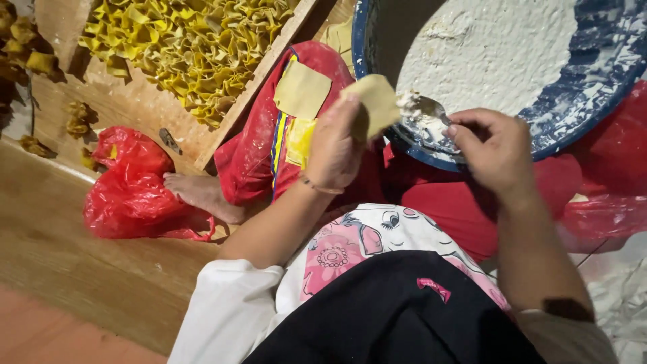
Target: The person sits on the floor and repeatedly scoops a white filling from a large bowl using a fork, places it onto small yellow square wrappers, folds them into dumplings, and places the finished dumplings onto a wooden tray.
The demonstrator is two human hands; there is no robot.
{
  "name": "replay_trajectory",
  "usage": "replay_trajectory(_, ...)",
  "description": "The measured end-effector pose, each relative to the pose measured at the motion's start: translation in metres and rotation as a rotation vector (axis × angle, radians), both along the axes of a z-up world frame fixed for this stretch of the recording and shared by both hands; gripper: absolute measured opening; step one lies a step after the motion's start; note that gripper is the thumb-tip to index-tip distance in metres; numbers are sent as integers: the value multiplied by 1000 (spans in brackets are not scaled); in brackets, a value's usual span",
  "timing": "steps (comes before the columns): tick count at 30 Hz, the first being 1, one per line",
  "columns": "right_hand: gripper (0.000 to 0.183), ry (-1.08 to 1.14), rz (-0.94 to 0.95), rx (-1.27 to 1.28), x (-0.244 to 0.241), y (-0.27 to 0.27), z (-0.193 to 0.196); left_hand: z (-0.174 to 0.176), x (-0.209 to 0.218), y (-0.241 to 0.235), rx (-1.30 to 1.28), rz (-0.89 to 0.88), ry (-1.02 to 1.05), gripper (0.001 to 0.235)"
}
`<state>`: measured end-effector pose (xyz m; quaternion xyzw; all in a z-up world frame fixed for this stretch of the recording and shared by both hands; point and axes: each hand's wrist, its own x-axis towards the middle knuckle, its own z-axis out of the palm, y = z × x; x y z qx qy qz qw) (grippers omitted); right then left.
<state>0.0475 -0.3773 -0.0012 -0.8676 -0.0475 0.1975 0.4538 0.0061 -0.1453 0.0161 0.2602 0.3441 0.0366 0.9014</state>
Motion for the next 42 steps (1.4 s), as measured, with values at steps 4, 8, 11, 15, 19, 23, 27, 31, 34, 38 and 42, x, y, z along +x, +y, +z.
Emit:
replay_trajectory(4, 17, -219, -112, 160, -25, 35, 3, -55, 2, -25, -92, -32, 105, 23)
replay_trajectory(8, 17, -562, -71, 174, -39, 41, -10, -82, -1, -28, -231, 44, 107, 32)
replay_trajectory(11, 18, -600, -61, 184, -40, 33, -13, -68, -1, -19, -219, 47, 85, 33)
replay_trajectory(15, 10, -518, -30, 123, -37, 21, 12, -16, 5, 12, -76, -91, -163, 25)
replay_trajectory(19, 12, -152, -131, 314, -26, 30, 26, -66, -6, -8, -24, -129, -230, 32)
replay_trajectory(23, 8, -110, -75, 274, -21, 32, 27, -66, -12, -13, -68, -124, -247, 29)
replay_trajectory(27, 7, -171, 54, 72, -11, 9, 22, -60, -13, -4, -40, -109, -237, 28)
replay_trajectory(31, 8, -352, 251, -388, 1, -35, -25, -74, -13, 27, 81, -149, -205, 30)
replay_trajectory(34, 11, -353, 373, -718, 10, -24, -46, -58, -8, 28, 99, -172, -227, 29)
replay_trajectory(38, 14, -510, 532, -851, 7, -13, -90, -55, -14, 23, 116, -155, -179, 23)
replay_trajectory(42, 16, -289, 562, -769, 22, -2, -54, -49, -10, 28, 128, -178, -138, 22)
